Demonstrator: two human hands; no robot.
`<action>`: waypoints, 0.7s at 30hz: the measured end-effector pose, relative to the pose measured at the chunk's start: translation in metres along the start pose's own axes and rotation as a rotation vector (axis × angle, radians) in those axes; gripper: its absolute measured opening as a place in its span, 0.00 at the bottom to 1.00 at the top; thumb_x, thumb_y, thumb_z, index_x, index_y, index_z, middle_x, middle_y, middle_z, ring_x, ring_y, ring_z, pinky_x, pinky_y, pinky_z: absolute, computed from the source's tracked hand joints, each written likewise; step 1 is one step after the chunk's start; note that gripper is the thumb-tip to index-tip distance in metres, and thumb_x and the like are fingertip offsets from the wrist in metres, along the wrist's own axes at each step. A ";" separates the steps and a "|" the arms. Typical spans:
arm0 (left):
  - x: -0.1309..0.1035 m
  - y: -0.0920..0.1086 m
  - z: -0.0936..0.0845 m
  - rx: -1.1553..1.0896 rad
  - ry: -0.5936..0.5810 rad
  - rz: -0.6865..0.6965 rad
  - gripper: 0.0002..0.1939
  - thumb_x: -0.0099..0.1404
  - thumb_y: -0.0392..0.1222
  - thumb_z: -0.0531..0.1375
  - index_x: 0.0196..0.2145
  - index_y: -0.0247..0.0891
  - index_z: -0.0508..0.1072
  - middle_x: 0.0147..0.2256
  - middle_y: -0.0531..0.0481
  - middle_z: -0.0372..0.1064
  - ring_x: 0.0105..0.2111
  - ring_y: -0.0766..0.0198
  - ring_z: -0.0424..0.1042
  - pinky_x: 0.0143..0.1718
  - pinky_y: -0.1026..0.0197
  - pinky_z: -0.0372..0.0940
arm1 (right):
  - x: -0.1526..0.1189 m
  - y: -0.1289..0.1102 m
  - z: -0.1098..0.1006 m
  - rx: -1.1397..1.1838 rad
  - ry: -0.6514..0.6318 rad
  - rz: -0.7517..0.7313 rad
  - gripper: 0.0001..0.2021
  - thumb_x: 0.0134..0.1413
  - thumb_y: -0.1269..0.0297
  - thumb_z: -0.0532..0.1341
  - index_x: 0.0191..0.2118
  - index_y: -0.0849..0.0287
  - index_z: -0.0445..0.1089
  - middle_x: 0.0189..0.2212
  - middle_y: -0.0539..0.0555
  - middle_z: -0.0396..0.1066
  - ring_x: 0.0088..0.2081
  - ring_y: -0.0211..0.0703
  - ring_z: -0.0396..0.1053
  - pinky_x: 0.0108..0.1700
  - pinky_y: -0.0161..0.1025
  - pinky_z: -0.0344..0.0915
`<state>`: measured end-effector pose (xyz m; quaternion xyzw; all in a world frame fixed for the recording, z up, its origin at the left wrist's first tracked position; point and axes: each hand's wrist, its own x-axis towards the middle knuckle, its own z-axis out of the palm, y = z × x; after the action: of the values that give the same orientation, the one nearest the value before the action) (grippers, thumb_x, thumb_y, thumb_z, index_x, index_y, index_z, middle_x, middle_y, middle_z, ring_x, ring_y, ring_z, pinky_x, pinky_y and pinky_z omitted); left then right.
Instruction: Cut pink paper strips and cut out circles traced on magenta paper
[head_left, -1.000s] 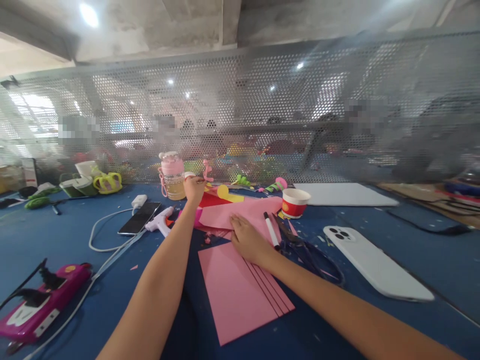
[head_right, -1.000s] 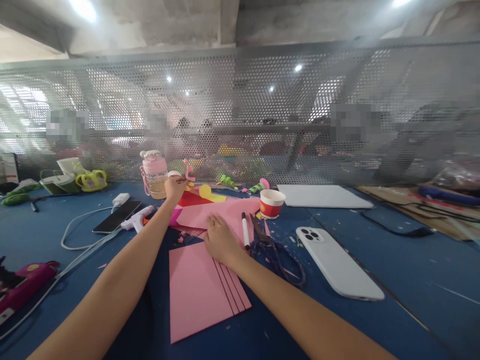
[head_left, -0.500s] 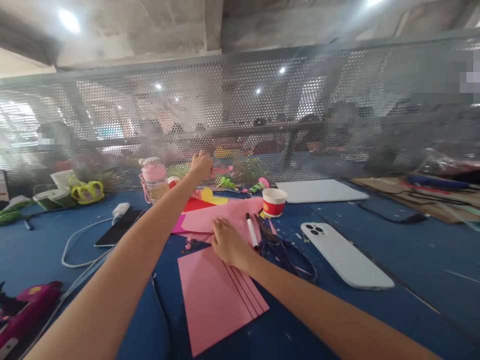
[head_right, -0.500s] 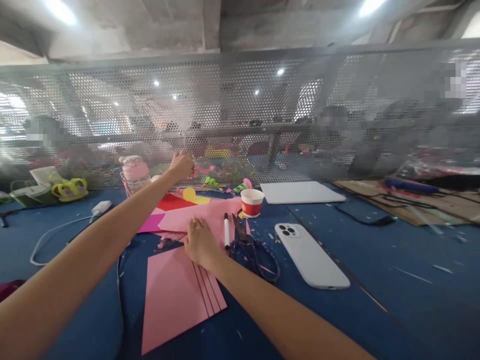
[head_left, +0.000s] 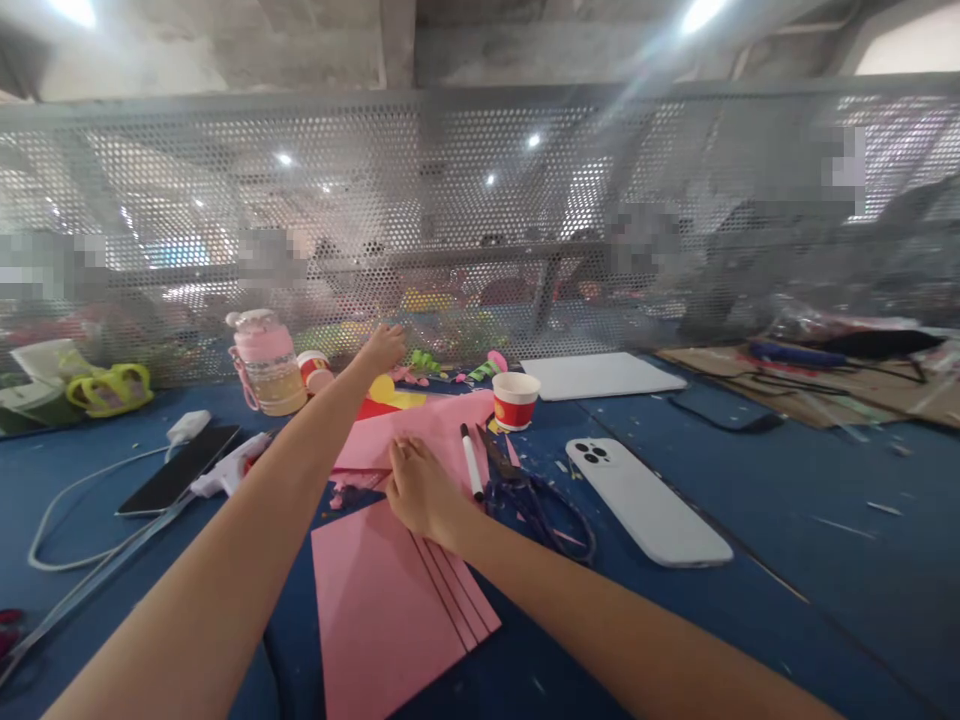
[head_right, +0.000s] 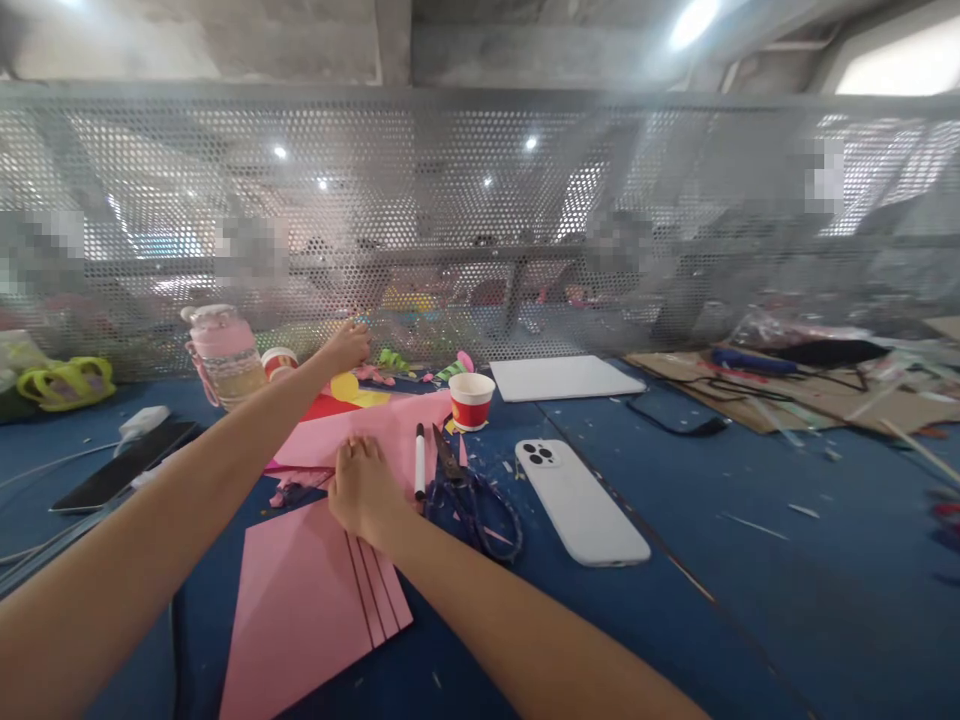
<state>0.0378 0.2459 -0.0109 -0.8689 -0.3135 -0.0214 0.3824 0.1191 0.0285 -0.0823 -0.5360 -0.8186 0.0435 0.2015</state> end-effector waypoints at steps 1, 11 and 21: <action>0.001 0.000 0.001 0.008 -0.001 0.005 0.09 0.55 0.28 0.54 0.25 0.33 0.74 0.35 0.40 0.71 0.44 0.53 0.63 0.40 0.54 0.56 | 0.000 0.000 0.000 0.001 0.002 -0.001 0.25 0.53 0.73 0.47 0.57 0.81 0.53 0.57 0.70 0.54 0.59 0.54 0.51 0.60 0.44 0.46; 0.005 -0.007 -0.009 -0.011 -0.022 0.083 0.06 0.55 0.31 0.57 0.25 0.36 0.74 0.40 0.45 0.70 0.46 0.56 0.61 0.43 0.56 0.55 | 0.001 0.002 0.003 0.003 0.020 -0.017 0.25 0.53 0.73 0.47 0.55 0.81 0.55 0.56 0.71 0.55 0.59 0.53 0.50 0.60 0.44 0.45; -0.043 -0.020 -0.061 -0.157 -0.022 -0.191 0.08 0.57 0.37 0.57 0.34 0.37 0.74 0.46 0.43 0.65 0.49 0.53 0.58 0.45 0.54 0.54 | 0.000 0.000 0.004 -0.029 0.029 -0.027 0.24 0.52 0.75 0.48 0.55 0.81 0.57 0.55 0.70 0.57 0.58 0.50 0.53 0.60 0.43 0.47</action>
<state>0.0042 0.1918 0.0338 -0.8625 -0.3964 -0.0725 0.3060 0.1177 0.0286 -0.0857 -0.5285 -0.8232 0.0210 0.2061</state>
